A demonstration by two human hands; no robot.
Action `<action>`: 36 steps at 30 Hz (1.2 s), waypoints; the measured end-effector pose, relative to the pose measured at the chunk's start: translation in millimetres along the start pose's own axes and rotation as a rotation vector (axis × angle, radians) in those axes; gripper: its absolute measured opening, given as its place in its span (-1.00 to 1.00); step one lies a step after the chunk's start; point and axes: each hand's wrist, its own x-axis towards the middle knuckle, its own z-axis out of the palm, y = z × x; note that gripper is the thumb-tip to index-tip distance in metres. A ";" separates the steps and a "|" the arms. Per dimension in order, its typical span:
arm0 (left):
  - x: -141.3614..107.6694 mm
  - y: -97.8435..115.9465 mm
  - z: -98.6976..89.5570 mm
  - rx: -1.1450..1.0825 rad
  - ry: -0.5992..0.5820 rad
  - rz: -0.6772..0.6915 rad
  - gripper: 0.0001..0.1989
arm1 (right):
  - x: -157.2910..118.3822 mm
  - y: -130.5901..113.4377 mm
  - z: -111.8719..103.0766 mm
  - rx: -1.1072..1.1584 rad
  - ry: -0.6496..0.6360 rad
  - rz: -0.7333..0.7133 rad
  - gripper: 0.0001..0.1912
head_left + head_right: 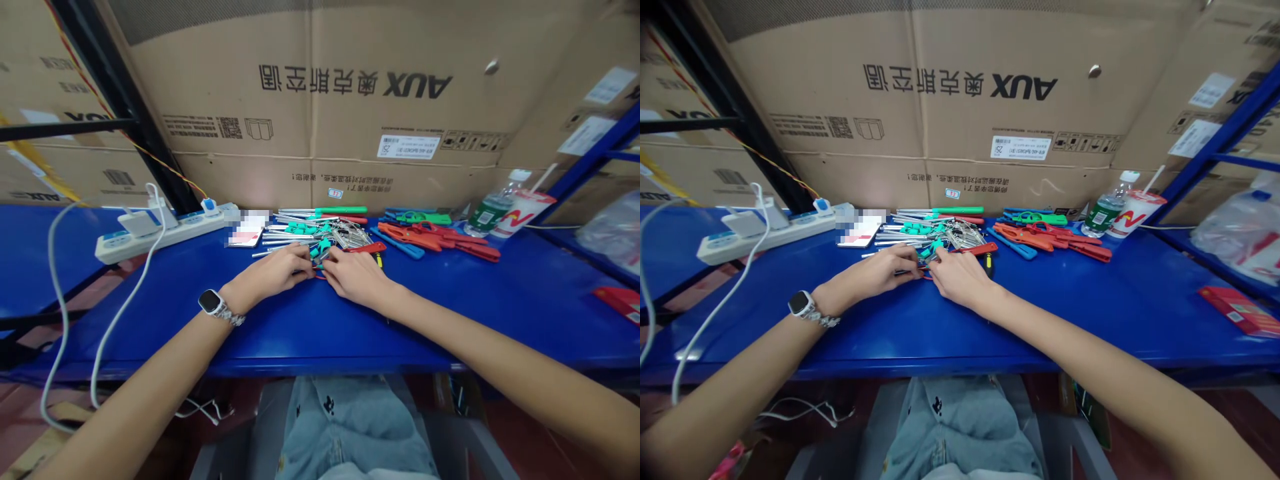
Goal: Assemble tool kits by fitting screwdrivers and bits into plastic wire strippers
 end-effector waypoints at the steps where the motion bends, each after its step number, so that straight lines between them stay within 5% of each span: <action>1: -0.7 -0.3 -0.7 -0.004 -0.003 -0.016 -0.82 | -3.8 3.4 1.9 0.012 0.032 -0.019 -0.67; 7: -3.6 4.7 -2.8 -0.003 0.000 -0.103 -0.82 | -17.4 8.7 9.1 0.130 0.122 -0.116 -0.61; 14: -2.1 22.2 -10.7 0.054 0.105 -0.102 -0.75 | -19.7 32.5 0.5 0.302 0.164 0.021 -0.60; 19: 17.8 21.5 -16.9 0.047 0.113 -0.136 -0.73 | -6.2 76.4 -7.1 0.172 -0.011 0.060 -0.69; 23: 41.7 11.9 -17.0 0.039 0.038 -0.161 -0.76 | 8.6 86.8 -4.4 0.174 -0.108 0.054 -0.72; 30: 39.2 9.7 -5.4 -0.026 0.317 -0.100 -0.78 | 6.3 78.9 -7.7 0.210 0.075 -0.050 -0.81; 36: 29.6 21.0 -5.2 -0.073 0.447 -0.131 -0.61 | -6.6 66.1 -10.1 0.444 0.255 0.039 -0.69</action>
